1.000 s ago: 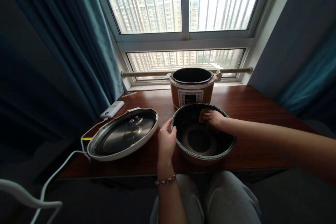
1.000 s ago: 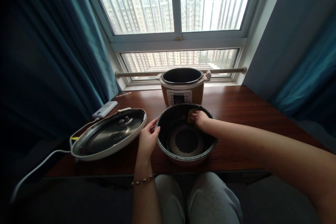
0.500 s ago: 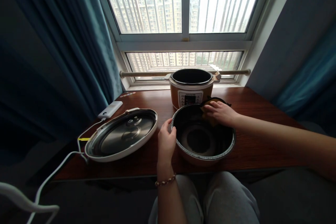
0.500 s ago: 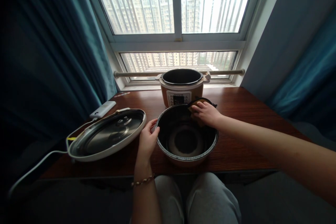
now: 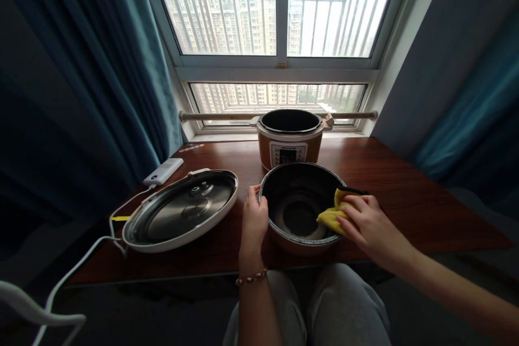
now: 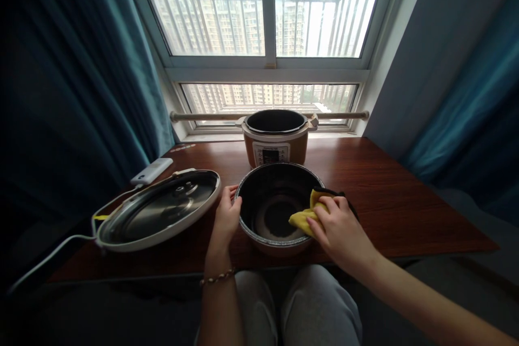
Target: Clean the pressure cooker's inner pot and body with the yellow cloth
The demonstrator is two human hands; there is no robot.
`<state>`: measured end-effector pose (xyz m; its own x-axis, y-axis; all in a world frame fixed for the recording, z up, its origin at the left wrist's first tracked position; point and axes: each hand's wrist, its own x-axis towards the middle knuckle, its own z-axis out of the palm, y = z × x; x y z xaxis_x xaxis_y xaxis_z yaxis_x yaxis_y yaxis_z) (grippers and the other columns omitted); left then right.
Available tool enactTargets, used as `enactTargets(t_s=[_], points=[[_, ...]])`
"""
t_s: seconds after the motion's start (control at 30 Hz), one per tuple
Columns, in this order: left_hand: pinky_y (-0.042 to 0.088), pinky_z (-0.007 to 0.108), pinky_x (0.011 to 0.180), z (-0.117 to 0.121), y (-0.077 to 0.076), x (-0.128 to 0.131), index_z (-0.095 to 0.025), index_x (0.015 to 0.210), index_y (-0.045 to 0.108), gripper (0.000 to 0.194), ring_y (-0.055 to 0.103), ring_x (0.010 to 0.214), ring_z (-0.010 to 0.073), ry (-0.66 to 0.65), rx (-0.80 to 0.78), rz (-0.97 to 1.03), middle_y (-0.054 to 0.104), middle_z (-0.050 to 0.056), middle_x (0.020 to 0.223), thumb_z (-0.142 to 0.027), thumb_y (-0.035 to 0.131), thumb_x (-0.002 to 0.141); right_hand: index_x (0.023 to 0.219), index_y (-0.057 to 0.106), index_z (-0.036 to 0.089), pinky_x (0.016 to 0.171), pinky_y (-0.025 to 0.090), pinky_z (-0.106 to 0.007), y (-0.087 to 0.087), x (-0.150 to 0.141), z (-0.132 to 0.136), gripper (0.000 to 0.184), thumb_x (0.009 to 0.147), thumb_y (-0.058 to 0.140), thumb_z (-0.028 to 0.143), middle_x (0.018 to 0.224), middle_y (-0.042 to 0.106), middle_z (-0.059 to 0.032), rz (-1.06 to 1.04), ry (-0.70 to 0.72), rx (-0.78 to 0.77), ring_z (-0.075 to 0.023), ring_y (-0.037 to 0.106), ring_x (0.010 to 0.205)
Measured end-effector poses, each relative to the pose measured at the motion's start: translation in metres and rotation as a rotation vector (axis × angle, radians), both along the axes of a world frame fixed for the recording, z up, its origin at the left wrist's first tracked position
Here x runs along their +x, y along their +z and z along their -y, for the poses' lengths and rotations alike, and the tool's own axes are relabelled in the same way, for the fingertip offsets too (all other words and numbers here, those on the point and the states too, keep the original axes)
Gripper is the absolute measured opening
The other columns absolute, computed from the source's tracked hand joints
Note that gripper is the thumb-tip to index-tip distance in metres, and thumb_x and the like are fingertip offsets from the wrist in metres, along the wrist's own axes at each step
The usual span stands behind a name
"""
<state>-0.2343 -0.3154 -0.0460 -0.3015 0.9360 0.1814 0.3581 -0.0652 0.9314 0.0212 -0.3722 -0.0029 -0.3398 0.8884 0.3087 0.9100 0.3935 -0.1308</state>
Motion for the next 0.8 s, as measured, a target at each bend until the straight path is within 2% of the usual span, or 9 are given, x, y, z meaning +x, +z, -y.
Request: enactTargets(t_s=[0.1,0.23,0.37,0.47,0.57,0.6,0.67,0.73,0.8], points=[[0.042,0.037,0.091,0.0,0.0,0.0,-0.02,0.105,0.049,0.024,0.056,0.102,0.0195,0.001,0.01,0.013,0.059,0.009,0.109,-0.02,0.044,0.082,0.094,0.064,0.018,0.087,0.036,-0.043,-0.003,-0.031,0.026,0.028,0.088,0.042,0.035,0.101,0.059,-0.009,-0.039,-0.094,0.041,-0.0263,0.042,0.1],[0.041,0.037,0.093,-0.002,-0.003,-0.001,-0.018,0.106,0.052,0.025,0.056,0.104,0.0203,-0.007,0.025,0.026,0.059,0.01,0.11,-0.027,0.046,0.083,0.085,0.063,0.018,0.08,0.037,-0.046,-0.001,-0.077,0.044,0.023,0.087,0.044,0.031,0.085,0.061,-0.0089,-0.114,-0.167,0.03,-0.028,0.046,0.094],[0.037,0.039,0.098,0.002,-0.001,-0.006,-0.014,0.115,0.05,0.042,0.051,0.113,0.0229,0.013,0.037,0.024,0.055,0.015,0.12,-0.042,0.044,0.085,0.094,0.063,0.016,0.08,0.039,-0.048,0.004,-0.11,0.048,0.022,0.086,0.045,0.027,0.088,0.063,-0.0099,-0.202,-0.14,-0.038,-0.0275,0.052,0.089],[0.037,0.038,0.098,0.017,0.016,-0.009,-0.015,0.115,0.052,0.045,0.05,0.115,0.0233,0.058,0.103,0.012,0.055,0.014,0.121,-0.046,0.046,0.083,0.114,0.055,0.014,0.089,0.04,-0.044,0.005,-0.115,0.046,0.031,0.086,0.045,0.023,0.111,0.06,-0.0112,-0.345,0.001,-0.119,-0.0254,0.052,0.102],[0.045,0.033,0.087,0.045,0.042,-0.006,-0.017,0.109,0.057,0.04,0.058,0.1,0.0211,0.069,0.175,0.013,0.061,0.009,0.109,-0.044,0.053,0.079,0.119,0.051,0.011,0.099,0.038,-0.035,0.004,-0.108,0.042,0.035,0.085,0.042,0.018,0.125,0.052,-0.0112,-0.497,0.086,-0.187,-0.0205,0.047,0.115],[0.048,0.031,0.079,0.055,0.051,-0.004,-0.018,0.109,0.057,0.039,0.061,0.087,0.0188,0.028,0.148,0.013,0.064,0.007,0.1,-0.043,0.054,0.079,0.117,0.052,0.011,0.1,0.037,-0.033,0.004,-0.104,0.04,0.034,0.085,0.041,0.016,0.125,0.052,-0.011,-0.538,0.086,-0.198,-0.0192,0.047,0.116],[0.049,0.026,0.063,0.074,0.066,0.005,-0.02,0.11,0.059,0.037,0.059,0.067,0.0143,-0.166,0.055,-0.031,0.065,0.004,0.09,-0.041,0.055,0.079,0.114,0.053,0.011,0.1,0.037,-0.031,0.005,-0.097,0.036,0.033,0.085,0.038,0.014,0.122,0.054,-0.0101,-0.616,0.072,-0.197,-0.017,0.048,0.115],[0.048,0.026,0.068,0.086,0.076,0.015,-0.025,0.111,0.06,0.037,0.059,0.072,0.0143,-0.399,0.004,-0.154,0.064,0.003,0.101,-0.036,0.059,0.076,0.112,0.054,0.013,0.097,0.04,-0.029,0.006,-0.089,0.031,0.033,0.085,0.035,0.013,0.118,0.057,-0.0083,-0.694,0.05,-0.166,-0.0149,0.052,0.11],[0.045,0.027,0.082,0.09,0.079,0.024,-0.029,0.112,0.061,0.041,0.058,0.089,0.0176,-0.557,-0.028,-0.292,0.061,0.002,0.111,-0.032,0.064,0.071,0.107,0.056,0.015,0.093,0.043,-0.028,0.007,-0.08,0.027,0.032,0.085,0.033,0.012,0.112,0.06,-0.0068,-0.755,-0.001,-0.084,-0.014,0.055,0.104]])
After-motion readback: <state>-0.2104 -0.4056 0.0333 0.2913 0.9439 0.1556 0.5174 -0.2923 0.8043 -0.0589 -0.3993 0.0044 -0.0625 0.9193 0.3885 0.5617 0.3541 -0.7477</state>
